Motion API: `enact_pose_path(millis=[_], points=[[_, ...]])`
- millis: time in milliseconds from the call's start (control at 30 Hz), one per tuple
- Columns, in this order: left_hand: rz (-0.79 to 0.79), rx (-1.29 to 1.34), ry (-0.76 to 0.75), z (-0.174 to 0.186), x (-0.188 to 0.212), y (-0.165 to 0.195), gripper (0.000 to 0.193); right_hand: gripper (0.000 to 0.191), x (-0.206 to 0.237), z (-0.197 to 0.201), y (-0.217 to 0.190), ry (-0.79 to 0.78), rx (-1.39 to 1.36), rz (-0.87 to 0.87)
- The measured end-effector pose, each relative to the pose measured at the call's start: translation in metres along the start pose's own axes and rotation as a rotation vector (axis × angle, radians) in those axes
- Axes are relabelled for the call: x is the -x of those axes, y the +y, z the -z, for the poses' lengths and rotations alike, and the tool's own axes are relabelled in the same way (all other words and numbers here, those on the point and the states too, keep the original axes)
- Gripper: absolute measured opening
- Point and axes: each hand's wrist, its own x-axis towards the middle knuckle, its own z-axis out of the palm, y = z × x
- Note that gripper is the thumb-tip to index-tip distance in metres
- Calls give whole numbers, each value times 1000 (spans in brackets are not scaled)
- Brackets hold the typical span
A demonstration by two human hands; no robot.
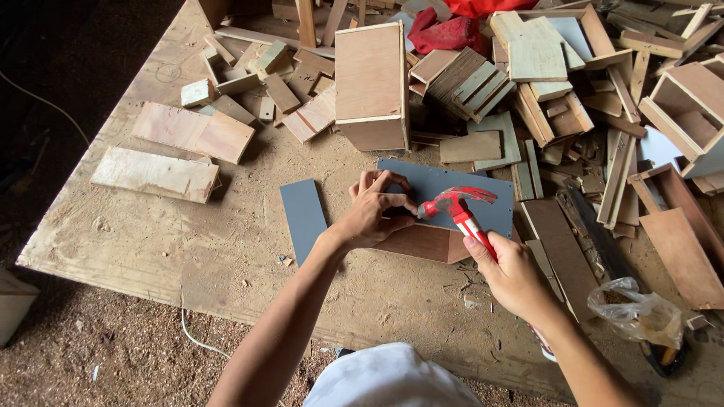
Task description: The person fits gray panels into an open wooden box, positions a divider inside it, and uses a hammer to drive nails and attach a gray panel to the box side. They pick up nails from the workbench and hammer them in while holding the panel steady.
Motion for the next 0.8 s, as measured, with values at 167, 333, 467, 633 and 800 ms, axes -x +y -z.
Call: enact_pose_path(millis=[167,333,467,633,800], points=[[-3,18,6,0,2,-1,20,43,8,-5,-10,207,149,173],[-1,-21,17,-4,-1,-2,23,34,9,-10,-20,121,192,175],[25,-6,5,-2,0,-2,22,36,14,-7,-23,174,240,267],[10,-31,31,1,-2,0,19,33,6,-7,-32,204,218,281],[19,-4,43,-2,0,-2,20,34,7,-7,-33,207,281,261]])
